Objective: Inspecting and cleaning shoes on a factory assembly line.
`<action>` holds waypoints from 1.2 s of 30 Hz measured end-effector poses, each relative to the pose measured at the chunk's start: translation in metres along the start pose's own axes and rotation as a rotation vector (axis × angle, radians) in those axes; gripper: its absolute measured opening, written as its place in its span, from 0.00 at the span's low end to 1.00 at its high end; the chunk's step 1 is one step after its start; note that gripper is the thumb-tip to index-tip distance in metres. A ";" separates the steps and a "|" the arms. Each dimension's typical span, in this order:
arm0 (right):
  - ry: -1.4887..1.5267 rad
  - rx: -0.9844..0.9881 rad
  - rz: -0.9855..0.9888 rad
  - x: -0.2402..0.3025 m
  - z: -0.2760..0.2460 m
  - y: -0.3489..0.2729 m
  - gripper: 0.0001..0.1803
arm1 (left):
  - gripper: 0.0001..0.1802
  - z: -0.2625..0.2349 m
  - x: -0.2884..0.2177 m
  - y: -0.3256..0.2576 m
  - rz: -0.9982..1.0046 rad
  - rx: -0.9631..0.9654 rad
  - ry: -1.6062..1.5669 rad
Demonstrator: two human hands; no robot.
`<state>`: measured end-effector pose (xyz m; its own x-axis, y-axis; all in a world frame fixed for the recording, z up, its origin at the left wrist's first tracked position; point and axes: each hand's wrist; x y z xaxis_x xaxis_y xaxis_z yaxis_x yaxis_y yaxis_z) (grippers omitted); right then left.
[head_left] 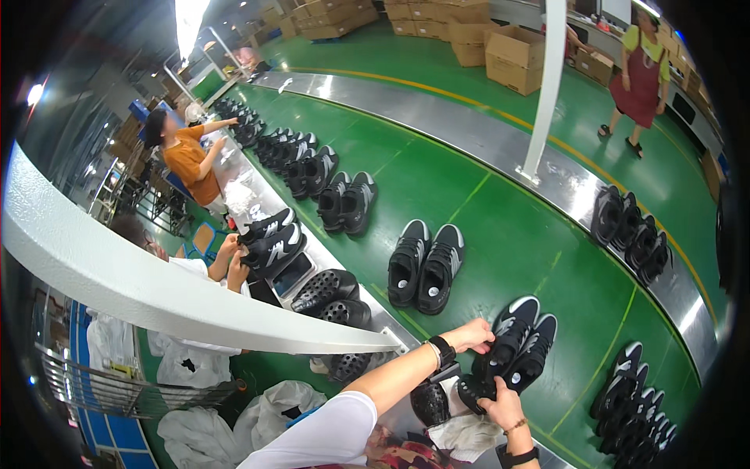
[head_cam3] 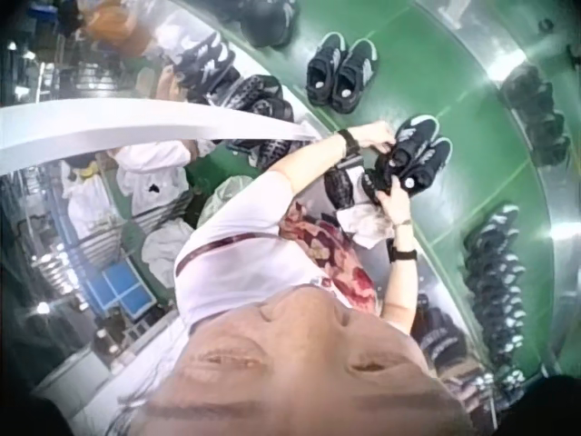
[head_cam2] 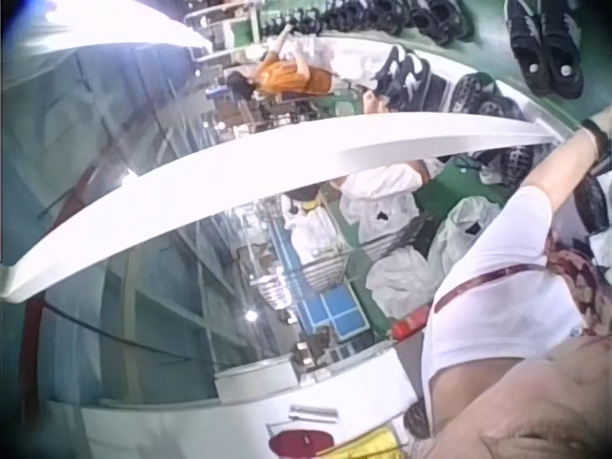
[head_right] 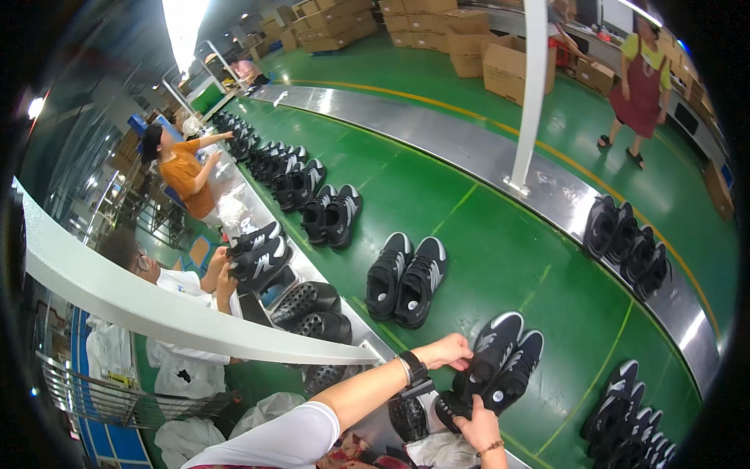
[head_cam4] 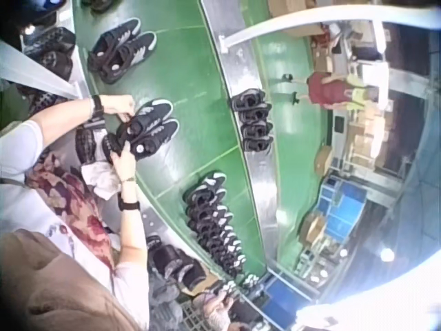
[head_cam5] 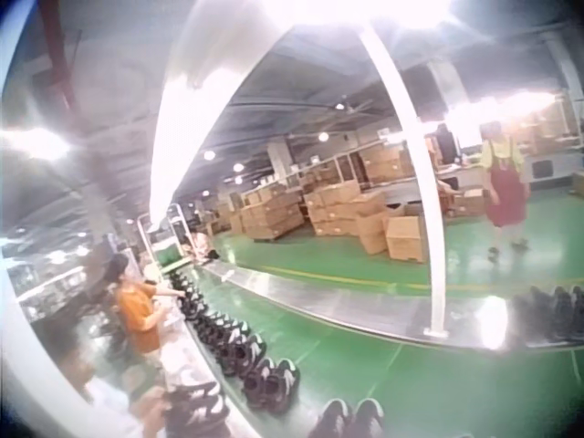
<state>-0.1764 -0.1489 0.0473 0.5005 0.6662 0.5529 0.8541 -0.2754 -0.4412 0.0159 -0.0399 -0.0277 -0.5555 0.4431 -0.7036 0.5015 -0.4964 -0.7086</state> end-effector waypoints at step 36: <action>0.208 -0.260 0.178 0.079 -0.067 0.013 0.22 | 0.10 -0.012 -0.030 -0.050 1.017 -0.411 1.107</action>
<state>-0.1157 -0.1464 0.1329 0.6396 0.4443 0.6272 0.7451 -0.5591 -0.3637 0.0154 -0.0190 0.0282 0.7733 0.4607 -0.4356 0.5926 -0.7696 0.2380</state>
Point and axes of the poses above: each hand's wrist, its own y-axis towards the middle knuckle, its own z-axis out of the palm, x = y × z, and after that the axes turned 10 degrees about -x, right-handed
